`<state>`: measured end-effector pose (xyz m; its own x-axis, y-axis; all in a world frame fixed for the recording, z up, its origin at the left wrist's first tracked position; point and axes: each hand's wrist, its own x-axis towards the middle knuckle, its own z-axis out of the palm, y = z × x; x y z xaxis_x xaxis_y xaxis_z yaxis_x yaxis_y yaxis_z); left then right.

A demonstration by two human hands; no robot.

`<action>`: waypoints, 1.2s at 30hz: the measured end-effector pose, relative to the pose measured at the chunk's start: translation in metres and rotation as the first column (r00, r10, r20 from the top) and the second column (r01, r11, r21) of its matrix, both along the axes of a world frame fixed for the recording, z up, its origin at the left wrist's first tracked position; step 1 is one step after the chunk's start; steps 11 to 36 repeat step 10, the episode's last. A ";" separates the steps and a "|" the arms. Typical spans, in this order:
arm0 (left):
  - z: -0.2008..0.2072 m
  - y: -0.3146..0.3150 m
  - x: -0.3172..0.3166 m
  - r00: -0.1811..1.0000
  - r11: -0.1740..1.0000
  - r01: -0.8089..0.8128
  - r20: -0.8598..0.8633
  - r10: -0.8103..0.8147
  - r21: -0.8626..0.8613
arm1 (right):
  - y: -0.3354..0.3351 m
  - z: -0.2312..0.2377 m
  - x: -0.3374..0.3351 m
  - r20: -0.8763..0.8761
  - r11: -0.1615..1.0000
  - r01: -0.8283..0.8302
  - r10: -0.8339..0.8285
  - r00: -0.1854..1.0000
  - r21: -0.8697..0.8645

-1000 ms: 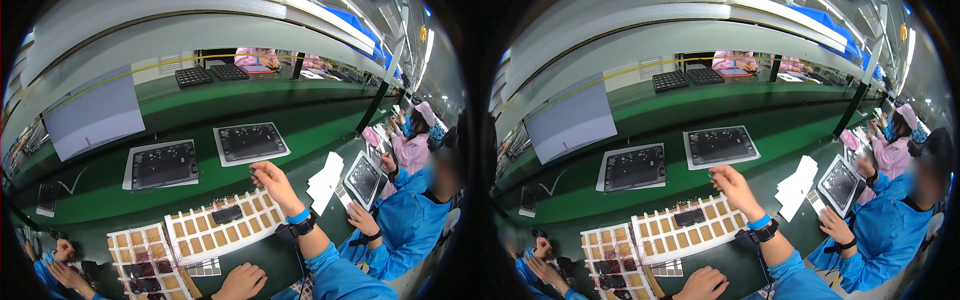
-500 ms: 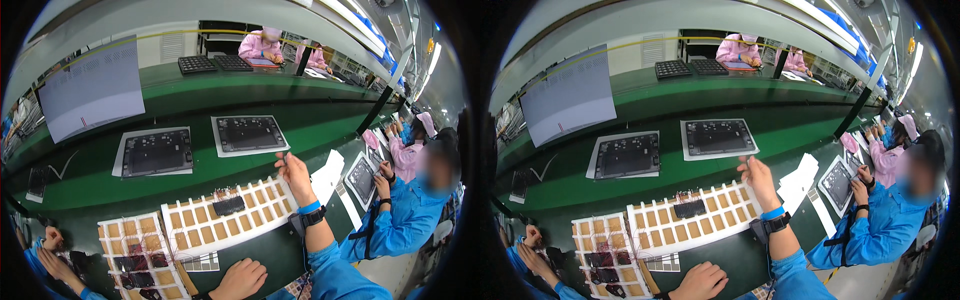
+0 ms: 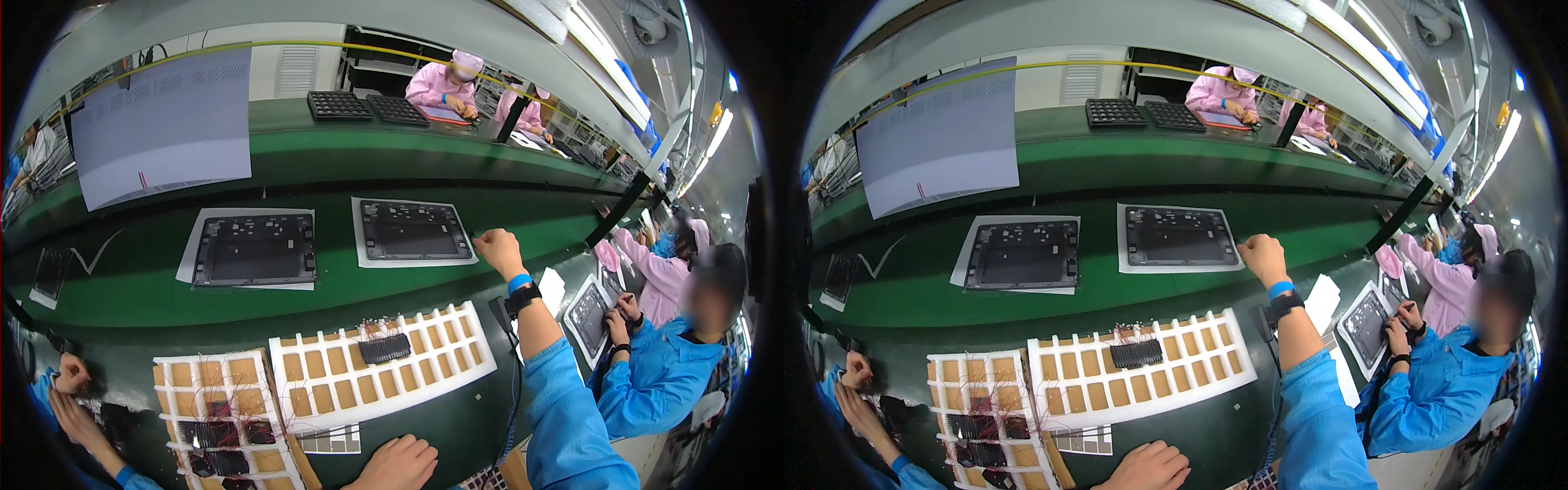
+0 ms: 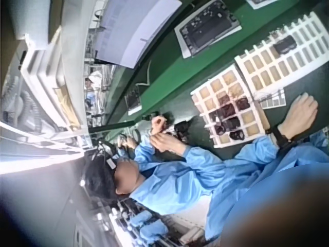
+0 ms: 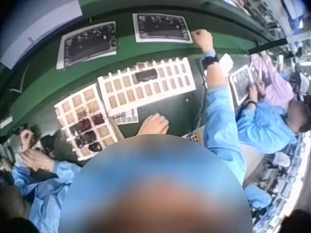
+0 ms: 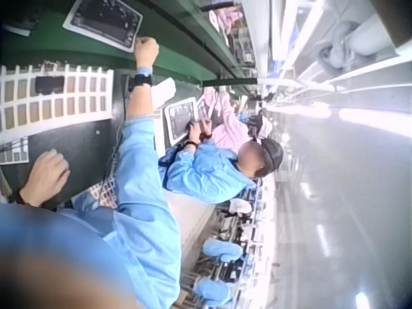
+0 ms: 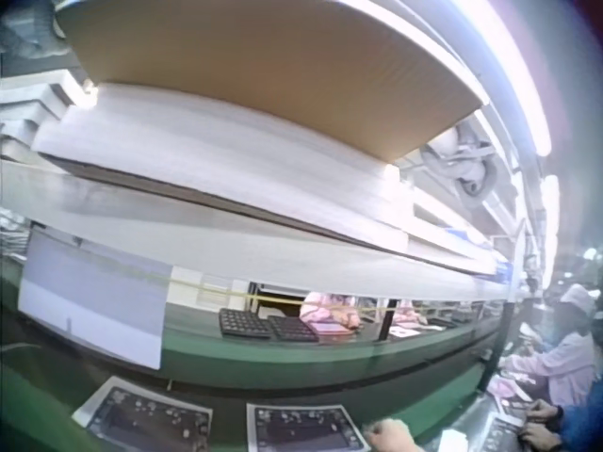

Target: Assembling thermal pads and small components onto a tablet chassis on an assembly line.

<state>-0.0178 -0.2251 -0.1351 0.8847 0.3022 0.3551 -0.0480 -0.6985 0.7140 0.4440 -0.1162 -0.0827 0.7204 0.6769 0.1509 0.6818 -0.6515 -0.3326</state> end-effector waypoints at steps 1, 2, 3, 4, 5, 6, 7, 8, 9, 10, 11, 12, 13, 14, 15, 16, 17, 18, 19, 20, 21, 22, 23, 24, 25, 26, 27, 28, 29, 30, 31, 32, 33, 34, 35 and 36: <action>0.000 0.000 0.000 1.000 1.000 0.002 -0.005 -0.002 -0.003 | 0.005 -0.004 0.000 0.000 1.000 -0.003 0.003 1.000 -0.003; 0.000 0.001 0.000 1.000 1.000 0.004 -0.011 -0.004 -0.006 | 0.010 -0.008 -0.001 0.066 1.000 0.013 -0.012 0.998 -0.026; -0.001 0.001 0.000 1.000 1.000 0.001 -0.012 -0.001 -0.009 | 0.013 -0.012 -0.001 0.132 0.998 0.031 -0.025 0.991 -0.049; -0.001 0.001 0.000 1.000 1.000 0.007 -0.016 -0.007 -0.014 | 0.018 -0.014 -0.002 0.129 0.998 0.027 -0.020 0.991 -0.053; -0.002 0.001 0.000 1.000 1.000 0.013 -0.019 -0.013 -0.019 | 0.022 -0.016 -0.002 0.162 0.996 0.033 -0.019 0.987 -0.080; -0.001 0.002 0.000 1.000 1.000 0.008 -0.023 -0.009 -0.023 | 0.027 -0.017 -0.003 0.196 0.993 0.040 -0.018 0.980 -0.107; -0.001 0.003 -0.001 1.000 1.000 0.014 -0.026 -0.014 -0.018 | 0.030 -0.018 -0.005 0.193 0.993 0.037 -0.015 0.981 -0.111; -0.001 0.004 -0.001 0.999 1.000 0.020 -0.029 -0.020 -0.012 | 0.032 -0.019 -0.006 0.208 0.990 0.027 0.003 0.978 -0.139; -0.001 0.005 -0.002 0.999 1.000 0.019 -0.033 -0.020 -0.013 | 0.034 -0.020 -0.008 0.222 0.986 0.017 0.021 0.975 -0.166; -0.001 0.005 -0.002 0.999 1.000 0.020 -0.035 -0.021 -0.014 | 0.036 -0.017 -0.012 0.201 0.980 0.014 0.027 0.979 -0.197; -0.001 0.005 -0.002 0.999 1.000 0.020 -0.035 -0.021 -0.014 | 0.036 -0.017 -0.012 0.201 0.980 0.014 0.027 0.979 -0.197; -0.001 0.005 -0.002 0.999 1.000 0.020 -0.035 -0.021 -0.014 | 0.036 -0.017 -0.012 0.201 0.980 0.014 0.027 0.979 -0.197; -0.001 0.005 -0.002 0.999 1.000 0.020 -0.035 -0.021 -0.014 | 0.036 -0.017 -0.012 0.201 0.980 0.014 0.027 0.979 -0.197; -0.001 0.005 -0.002 0.999 1.000 0.020 -0.035 -0.021 -0.014 | 0.036 -0.017 -0.012 0.201 0.980 0.014 0.027 0.979 -0.197; -0.001 0.005 -0.002 0.999 1.000 0.020 -0.035 -0.021 -0.014 | 0.036 -0.017 -0.012 0.201 0.980 0.014 0.027 0.979 -0.197; -0.001 0.005 -0.002 0.999 1.000 0.020 -0.035 -0.021 -0.014 | 0.036 -0.017 -0.012 0.201 0.980 0.014 0.027 0.979 -0.197; -0.001 0.005 -0.002 0.999 1.000 0.020 -0.035 -0.021 -0.014 | 0.036 -0.017 -0.012 0.201 0.980 0.014 0.027 0.979 -0.197; -0.001 0.005 -0.002 0.999 1.000 0.020 -0.035 -0.021 -0.014 | 0.036 -0.017 -0.012 0.201 0.980 0.014 0.027 0.979 -0.197; -0.001 0.005 -0.002 0.999 1.000 0.020 -0.035 -0.021 -0.014 | 0.036 -0.017 -0.012 0.201 0.980 0.014 0.027 0.979 -0.197; -0.001 0.005 -0.002 0.999 1.000 0.020 -0.035 -0.021 -0.014 | 0.036 -0.017 -0.012 0.201 0.980 0.014 0.027 0.979 -0.197; -0.001 0.005 -0.002 0.999 1.000 0.020 -0.035 -0.021 -0.014 | 0.036 -0.017 -0.012 0.201 0.980 0.014 0.027 0.979 -0.197; -0.001 0.005 -0.002 0.999 1.000 0.020 -0.035 -0.021 -0.014 | 0.036 -0.017 -0.012 0.201 0.980 0.014 0.027 0.979 -0.197; -0.001 0.005 -0.002 0.999 1.000 0.020 -0.035 -0.021 -0.014 | 0.036 -0.017 -0.012 0.201 0.980 0.014 0.027 0.979 -0.197; -0.001 0.005 -0.002 0.999 1.000 0.020 -0.035 -0.021 -0.014 | 0.036 -0.017 -0.012 0.201 0.980 0.014 0.027 0.979 -0.197; -0.001 0.005 -0.002 0.999 1.000 0.020 -0.035 -0.021 -0.014 | 0.036 -0.017 -0.012 0.201 0.980 0.014 0.027 0.979 -0.197; -0.001 0.005 -0.002 0.999 1.000 0.020 -0.035 -0.021 -0.014 | 0.036 -0.017 -0.012 0.201 0.980 0.014 0.027 0.979 -0.197; -0.001 0.005 -0.002 0.999 1.000 0.020 -0.035 -0.021 -0.014 | 0.036 -0.017 -0.012 0.201 0.980 0.014 0.027 0.979 -0.197; -0.001 0.005 -0.002 0.999 1.000 0.020 -0.035 -0.021 -0.014 | 0.036 -0.017 -0.012 0.201 0.980 0.014 0.027 0.979 -0.197; -0.001 0.005 -0.002 0.999 1.000 0.020 -0.035 -0.021 -0.014 | 0.036 -0.017 -0.012 0.201 0.980 0.014 0.027 0.979 -0.197; -0.001 0.005 -0.002 0.999 1.000 0.020 -0.035 -0.021 -0.014 | 0.036 -0.017 -0.012 0.201 0.980 0.014 0.027 0.979 -0.197; -0.001 0.005 -0.002 0.999 1.000 0.020 -0.035 -0.021 -0.014 | 0.036 -0.017 -0.012 0.201 0.980 0.014 0.027 0.979 -0.197; -0.001 0.005 -0.002 0.999 1.000 0.020 -0.035 -0.021 -0.014 | 0.036 -0.017 -0.012 0.201 0.980 0.014 0.027 0.979 -0.197; -0.001 0.005 -0.002 0.999 1.000 0.020 -0.035 -0.021 -0.014 | 0.036 -0.017 -0.012 0.201 0.980 0.014 0.027 0.979 -0.197; -0.001 0.005 -0.002 0.999 1.000 0.020 -0.035 -0.021 -0.014 | 0.036 -0.017 -0.012 0.201 0.980 0.014 0.027 0.979 -0.197; -0.001 0.005 -0.002 0.999 1.000 0.020 -0.035 -0.021 -0.014 | 0.036 -0.017 -0.012 0.201 0.980 0.014 0.027 0.979 -0.197; -0.001 0.005 -0.002 0.999 1.000 0.020 -0.035 -0.021 -0.014 | 0.036 -0.017 -0.012 0.201 0.980 0.014 0.027 0.979 -0.197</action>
